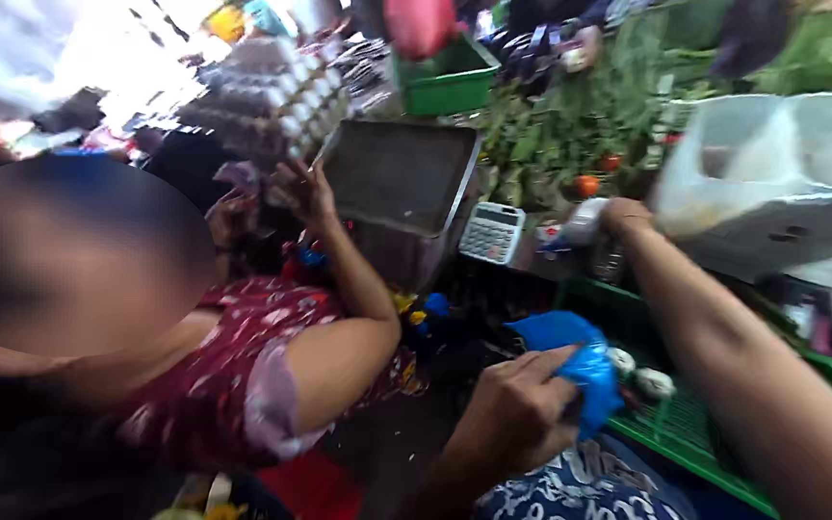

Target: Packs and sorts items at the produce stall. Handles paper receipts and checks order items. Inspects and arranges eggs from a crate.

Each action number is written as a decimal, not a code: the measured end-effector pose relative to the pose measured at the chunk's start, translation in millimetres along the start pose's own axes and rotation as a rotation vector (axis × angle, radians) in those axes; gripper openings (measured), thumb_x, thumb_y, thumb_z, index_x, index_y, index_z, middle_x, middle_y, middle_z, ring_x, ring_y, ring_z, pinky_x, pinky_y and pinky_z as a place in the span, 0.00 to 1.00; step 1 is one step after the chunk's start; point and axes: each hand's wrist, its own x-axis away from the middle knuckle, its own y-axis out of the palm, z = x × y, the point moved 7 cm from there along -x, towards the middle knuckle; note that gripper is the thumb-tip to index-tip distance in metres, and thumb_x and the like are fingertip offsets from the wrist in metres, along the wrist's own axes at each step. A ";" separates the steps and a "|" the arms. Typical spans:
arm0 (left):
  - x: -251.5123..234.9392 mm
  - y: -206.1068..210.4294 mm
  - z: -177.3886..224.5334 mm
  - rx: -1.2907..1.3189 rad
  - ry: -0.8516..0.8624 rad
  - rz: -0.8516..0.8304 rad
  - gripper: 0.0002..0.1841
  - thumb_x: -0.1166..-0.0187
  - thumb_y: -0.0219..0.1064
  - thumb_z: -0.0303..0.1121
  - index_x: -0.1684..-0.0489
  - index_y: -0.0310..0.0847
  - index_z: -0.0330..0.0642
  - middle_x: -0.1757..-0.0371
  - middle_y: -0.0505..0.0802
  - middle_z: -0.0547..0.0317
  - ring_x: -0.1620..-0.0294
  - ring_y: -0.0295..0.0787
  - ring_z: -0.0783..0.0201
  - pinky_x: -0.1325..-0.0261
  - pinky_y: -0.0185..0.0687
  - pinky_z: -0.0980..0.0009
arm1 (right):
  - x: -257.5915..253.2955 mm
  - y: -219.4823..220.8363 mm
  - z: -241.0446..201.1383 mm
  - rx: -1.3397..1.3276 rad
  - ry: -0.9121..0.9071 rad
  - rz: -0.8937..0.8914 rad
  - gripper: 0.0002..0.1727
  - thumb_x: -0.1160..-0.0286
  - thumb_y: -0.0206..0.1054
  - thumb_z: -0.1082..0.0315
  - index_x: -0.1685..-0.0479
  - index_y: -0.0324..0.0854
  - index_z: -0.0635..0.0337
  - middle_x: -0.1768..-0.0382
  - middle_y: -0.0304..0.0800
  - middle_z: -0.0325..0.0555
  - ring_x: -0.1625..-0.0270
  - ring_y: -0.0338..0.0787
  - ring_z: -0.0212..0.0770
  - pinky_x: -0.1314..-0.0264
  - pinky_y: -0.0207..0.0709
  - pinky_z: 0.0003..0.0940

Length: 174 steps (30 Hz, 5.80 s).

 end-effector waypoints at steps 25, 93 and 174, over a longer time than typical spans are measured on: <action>-113.4 255.0 -56.6 0.587 -0.335 -0.723 0.22 0.22 0.72 0.39 0.35 0.83 0.33 0.30 0.86 0.40 0.30 0.85 0.53 0.26 0.81 0.56 | -46.3 97.9 266.7 -1.350 -0.157 0.814 0.33 0.24 0.76 0.57 0.21 0.70 0.53 0.54 0.86 0.57 0.64 0.82 0.46 0.61 0.81 0.47; -170.2 339.5 -36.1 1.419 -0.715 -0.693 0.14 0.16 0.66 0.30 0.36 0.78 0.37 0.55 0.95 0.49 0.58 0.95 0.58 0.49 0.93 0.60 | 10.0 36.4 250.2 -1.858 -0.668 0.726 0.23 0.06 0.49 0.48 0.31 0.82 0.49 0.49 0.93 0.41 0.59 0.92 0.33 0.53 0.88 0.30; -165.0 342.5 -48.5 1.366 -0.794 -0.689 0.15 0.18 0.66 0.27 0.37 0.77 0.34 0.58 0.94 0.47 0.61 0.95 0.58 0.52 0.93 0.61 | 15.2 46.5 281.2 -1.537 -0.330 1.158 0.18 0.15 0.64 0.45 0.63 0.82 0.50 0.78 0.84 0.39 0.86 0.75 0.32 0.84 0.71 0.27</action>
